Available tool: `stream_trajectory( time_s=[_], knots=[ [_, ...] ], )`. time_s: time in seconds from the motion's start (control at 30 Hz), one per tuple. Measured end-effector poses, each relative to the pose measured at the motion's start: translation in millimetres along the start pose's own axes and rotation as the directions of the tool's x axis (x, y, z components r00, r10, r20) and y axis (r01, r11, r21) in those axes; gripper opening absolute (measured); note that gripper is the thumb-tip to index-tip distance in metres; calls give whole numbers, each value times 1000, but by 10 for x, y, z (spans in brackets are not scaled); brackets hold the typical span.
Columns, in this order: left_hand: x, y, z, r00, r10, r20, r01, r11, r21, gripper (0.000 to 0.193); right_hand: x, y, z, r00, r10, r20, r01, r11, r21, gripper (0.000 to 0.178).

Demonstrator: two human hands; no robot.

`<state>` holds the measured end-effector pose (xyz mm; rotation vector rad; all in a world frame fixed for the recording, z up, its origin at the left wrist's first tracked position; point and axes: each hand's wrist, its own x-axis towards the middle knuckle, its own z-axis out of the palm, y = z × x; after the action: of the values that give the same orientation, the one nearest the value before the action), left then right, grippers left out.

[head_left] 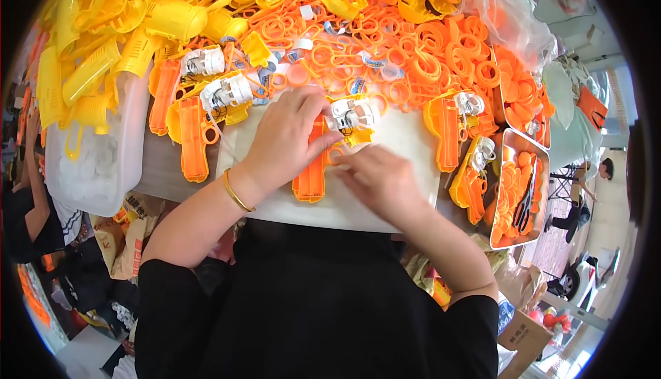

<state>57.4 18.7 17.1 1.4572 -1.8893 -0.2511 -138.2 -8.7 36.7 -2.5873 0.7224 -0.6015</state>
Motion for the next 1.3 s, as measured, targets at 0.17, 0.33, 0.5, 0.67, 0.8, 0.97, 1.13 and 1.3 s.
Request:
stream_trajectory(
  time_s=[0.17,0.33,0.5,0.67,0.8,0.97,1.13,1.3],
  knots=[
    [-21,-22,14,1000,9,-15,-8,1000,27,33,-105,-31,-1,987,107,122,-122,985,123,21],
    [-118,-39,-223,1000,0,12,-2,992,128,34,-149,122,-162,975,174,140,-178,984,17,15],
    [-232,-146,-385,999,44,32,-53,911,409,31,219,40,-186,981,187,61,-196,934,297,21],
    [-29,-246,-306,999,31,-45,-15,947,321,30,629,243,85,969,157,-190,-121,975,187,29],
    [100,-326,-268,994,89,-58,-64,939,338,31,655,268,167,989,-1,-148,3,1000,11,40],
    [229,-357,-267,997,74,-31,-60,941,333,33,827,330,110,970,-82,-228,49,988,-148,48],
    [-54,-297,-407,999,27,-21,-17,919,393,49,908,554,3,998,-53,34,55,998,-36,51],
    [-65,-285,-491,999,3,-35,13,902,432,52,992,555,-17,997,-75,18,76,993,-95,47]
  ],
)
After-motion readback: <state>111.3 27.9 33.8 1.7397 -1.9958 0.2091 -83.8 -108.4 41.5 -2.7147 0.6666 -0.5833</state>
